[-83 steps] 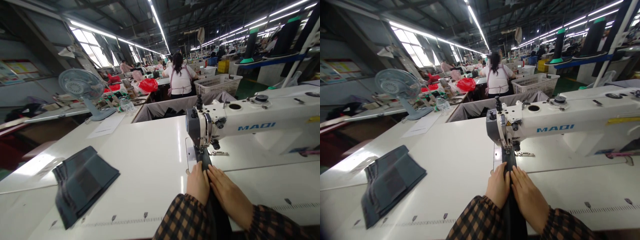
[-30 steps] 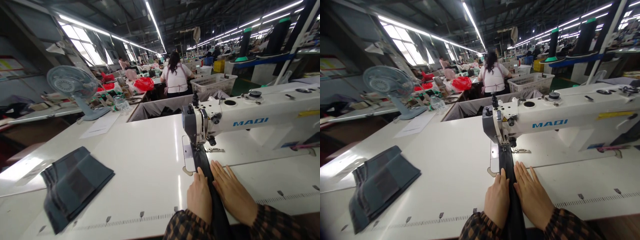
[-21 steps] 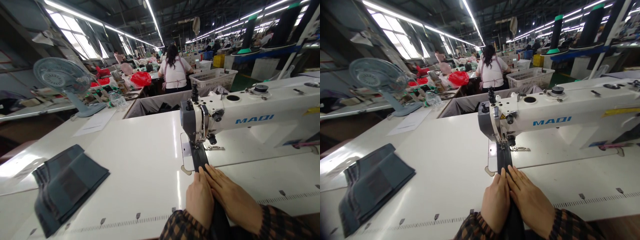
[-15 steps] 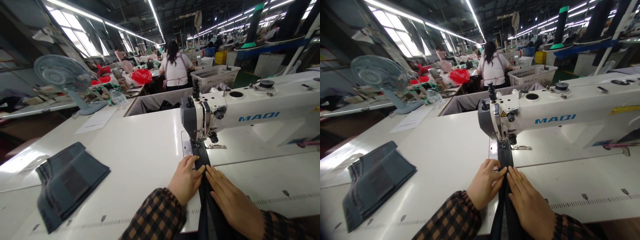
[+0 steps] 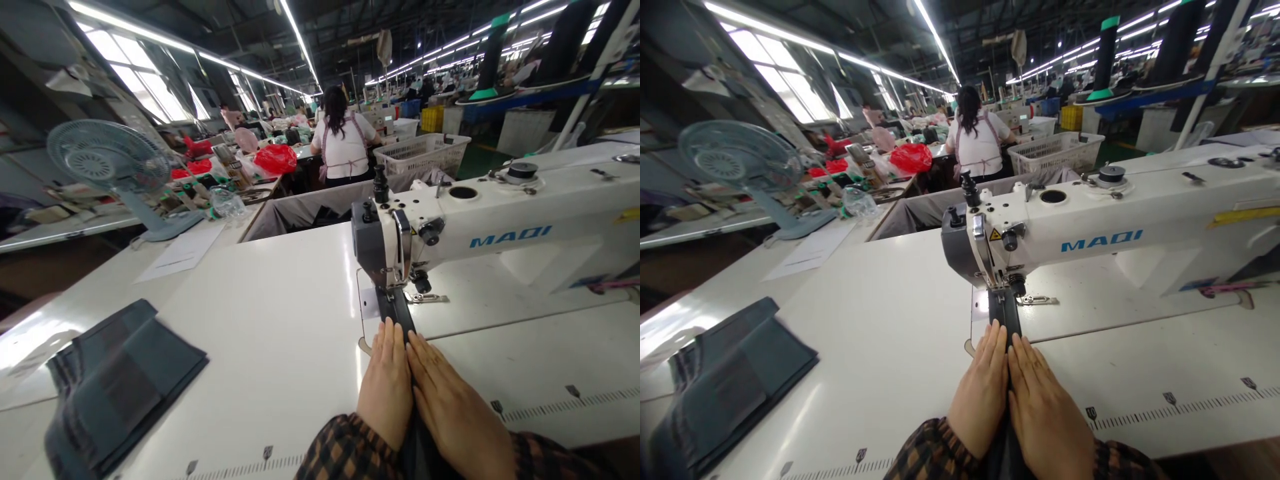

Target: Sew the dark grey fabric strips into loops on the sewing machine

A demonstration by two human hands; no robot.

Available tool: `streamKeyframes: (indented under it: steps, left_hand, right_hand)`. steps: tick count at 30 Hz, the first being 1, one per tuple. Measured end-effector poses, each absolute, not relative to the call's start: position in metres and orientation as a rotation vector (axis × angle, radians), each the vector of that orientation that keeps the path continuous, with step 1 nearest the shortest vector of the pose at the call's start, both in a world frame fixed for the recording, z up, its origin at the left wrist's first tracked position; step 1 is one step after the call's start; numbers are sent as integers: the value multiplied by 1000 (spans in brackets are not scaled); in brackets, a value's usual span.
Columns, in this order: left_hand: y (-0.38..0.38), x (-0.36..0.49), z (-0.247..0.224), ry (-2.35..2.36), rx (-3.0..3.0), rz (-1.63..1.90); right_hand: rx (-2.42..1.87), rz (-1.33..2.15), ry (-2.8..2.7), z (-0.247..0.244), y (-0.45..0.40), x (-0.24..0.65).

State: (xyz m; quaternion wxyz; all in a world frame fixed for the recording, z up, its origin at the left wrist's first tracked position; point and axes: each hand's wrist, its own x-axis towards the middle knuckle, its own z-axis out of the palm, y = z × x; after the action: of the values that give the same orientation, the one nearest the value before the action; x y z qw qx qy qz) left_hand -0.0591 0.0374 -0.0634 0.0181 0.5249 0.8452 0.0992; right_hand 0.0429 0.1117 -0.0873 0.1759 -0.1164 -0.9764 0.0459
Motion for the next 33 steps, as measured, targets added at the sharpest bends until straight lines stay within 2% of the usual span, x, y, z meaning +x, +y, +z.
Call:
streamKeyframes:
  steps: [8,18,33]
  left_hand:
    - [41,-57,-52,2557,1374,489]
    - [49,-58,-51,2580,1269,529]
    - [50,-61,-78,2774,1618,741]
  right_hand:
    - [-353,180,-2772,-84,113,37]
    - [-316,210,-2765,-86,117,35]
    - [-319,229,-2787,-87,124,23]
